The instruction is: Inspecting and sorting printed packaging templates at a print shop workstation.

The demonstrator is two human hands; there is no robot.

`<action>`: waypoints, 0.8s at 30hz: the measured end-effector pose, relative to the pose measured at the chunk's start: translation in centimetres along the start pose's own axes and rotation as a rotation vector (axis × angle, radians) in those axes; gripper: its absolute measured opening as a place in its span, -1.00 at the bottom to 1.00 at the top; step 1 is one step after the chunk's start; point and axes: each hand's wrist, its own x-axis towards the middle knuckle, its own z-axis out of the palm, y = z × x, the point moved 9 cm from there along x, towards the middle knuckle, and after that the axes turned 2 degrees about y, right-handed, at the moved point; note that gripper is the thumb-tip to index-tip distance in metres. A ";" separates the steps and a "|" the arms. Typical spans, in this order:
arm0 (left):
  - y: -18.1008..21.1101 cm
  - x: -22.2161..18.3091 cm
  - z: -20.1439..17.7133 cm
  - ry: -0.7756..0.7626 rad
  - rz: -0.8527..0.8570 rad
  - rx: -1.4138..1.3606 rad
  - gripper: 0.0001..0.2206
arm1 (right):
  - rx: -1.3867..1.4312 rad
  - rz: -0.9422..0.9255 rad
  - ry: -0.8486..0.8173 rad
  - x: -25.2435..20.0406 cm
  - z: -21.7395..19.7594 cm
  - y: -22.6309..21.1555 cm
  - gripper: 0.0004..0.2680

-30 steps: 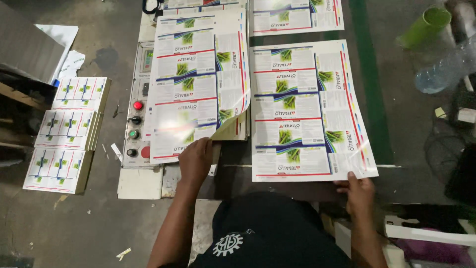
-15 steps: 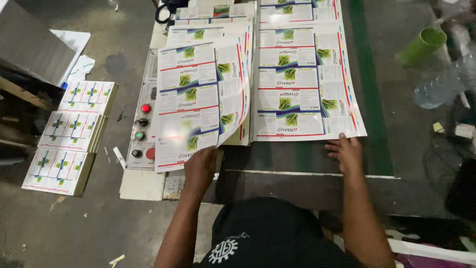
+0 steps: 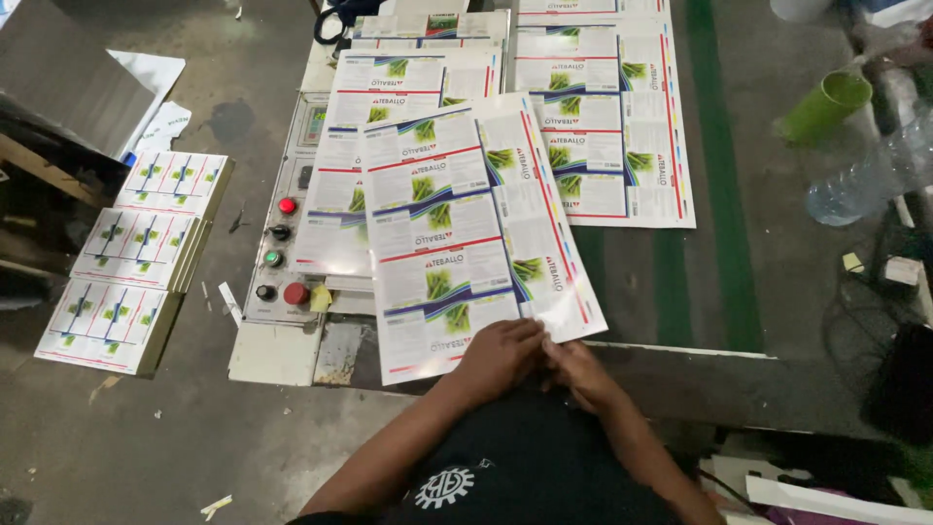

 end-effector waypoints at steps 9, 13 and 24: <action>-12.5 -0.7 -3.1 0.014 -0.227 0.201 -0.73 | 0.178 -0.307 0.520 -4.8 -12.2 -2.6 -0.83; -15.3 -1.7 -6.4 0.062 -0.343 0.480 -0.47 | 0.168 -0.358 0.686 -7.4 -17.1 -2.0 -0.83; -18.2 -5.3 -7.2 0.029 -0.301 0.510 -0.75 | 0.115 -0.245 0.892 -12.4 -24.5 2.1 -0.80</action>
